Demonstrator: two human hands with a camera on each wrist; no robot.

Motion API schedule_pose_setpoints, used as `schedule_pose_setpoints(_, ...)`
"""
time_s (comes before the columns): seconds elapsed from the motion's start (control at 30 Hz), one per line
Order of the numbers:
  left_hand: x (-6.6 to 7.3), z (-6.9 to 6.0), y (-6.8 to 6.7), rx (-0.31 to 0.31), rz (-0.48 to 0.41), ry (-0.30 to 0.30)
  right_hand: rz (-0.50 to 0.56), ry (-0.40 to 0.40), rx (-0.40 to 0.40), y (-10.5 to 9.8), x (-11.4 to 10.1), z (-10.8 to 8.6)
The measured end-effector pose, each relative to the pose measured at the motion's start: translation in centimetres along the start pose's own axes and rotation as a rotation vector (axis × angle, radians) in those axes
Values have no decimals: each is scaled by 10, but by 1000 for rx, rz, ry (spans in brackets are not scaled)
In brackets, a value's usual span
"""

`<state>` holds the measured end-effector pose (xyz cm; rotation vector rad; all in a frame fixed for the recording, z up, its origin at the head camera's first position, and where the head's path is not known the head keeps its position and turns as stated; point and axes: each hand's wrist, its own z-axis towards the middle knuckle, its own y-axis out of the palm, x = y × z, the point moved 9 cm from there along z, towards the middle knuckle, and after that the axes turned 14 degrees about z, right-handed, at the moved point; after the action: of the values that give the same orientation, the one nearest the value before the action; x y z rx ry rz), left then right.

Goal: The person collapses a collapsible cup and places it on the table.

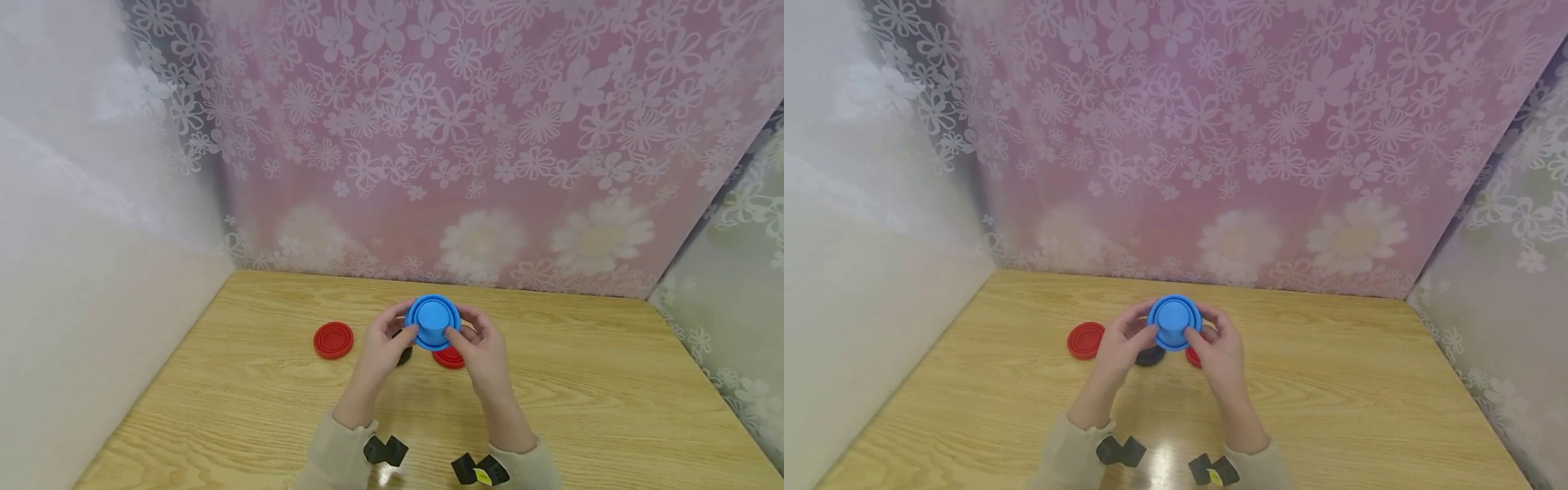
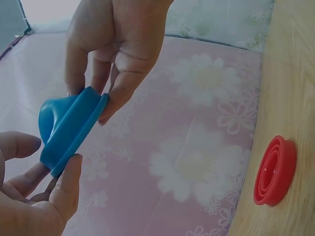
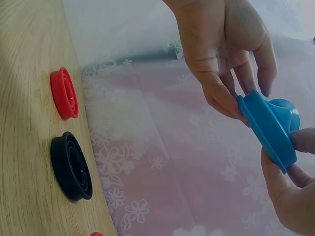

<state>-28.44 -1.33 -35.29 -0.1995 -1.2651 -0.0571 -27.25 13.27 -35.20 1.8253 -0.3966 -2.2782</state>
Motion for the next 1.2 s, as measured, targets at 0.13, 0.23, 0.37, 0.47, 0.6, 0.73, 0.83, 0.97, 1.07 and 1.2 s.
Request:
schedule_pose_setpoints(0.13, -3, 1, -4, 22, -75, -23, 28, -19, 44, -5, -2, 0)
schedule_pose_setpoints(0.23, -6, 1, -7, 50, -89, -64, 57, -41, 45, -6, -4, 0)
schedule_pose_setpoints(0.37, -9, 1, -10, 71, -80, -90, 75, -59, 48, -7, -5, 0)
schedule_pose_setpoints(0.47, -9, 2, -11, 72, -79, -86, 76, -63, 64, -8, -5, 0)
schedule_pose_setpoints(0.6, -9, 2, -12, 72, -82, -84, 73, -70, 84, -9, -6, 0)
schedule_pose_setpoints(0.73, -10, 2, -13, 71, -101, -97, 60, -81, 67, -8, -7, -1)
schedule_pose_setpoints(0.83, -10, 2, -13, 79, -130, -106, 51, -88, 3, -4, -9, -2)
schedule_pose_setpoints(0.97, -7, 1, -13, 78, -156, -94, 22, -98, -141, 6, -9, -2)
schedule_pose_setpoints(1.07, -6, 1, -11, 60, -156, -80, -23, -106, -225, 12, -9, -3)
schedule_pose_setpoints(1.2, -5, 1, -9, 28, -164, -67, -51, -102, -258, 14, -9, -3)
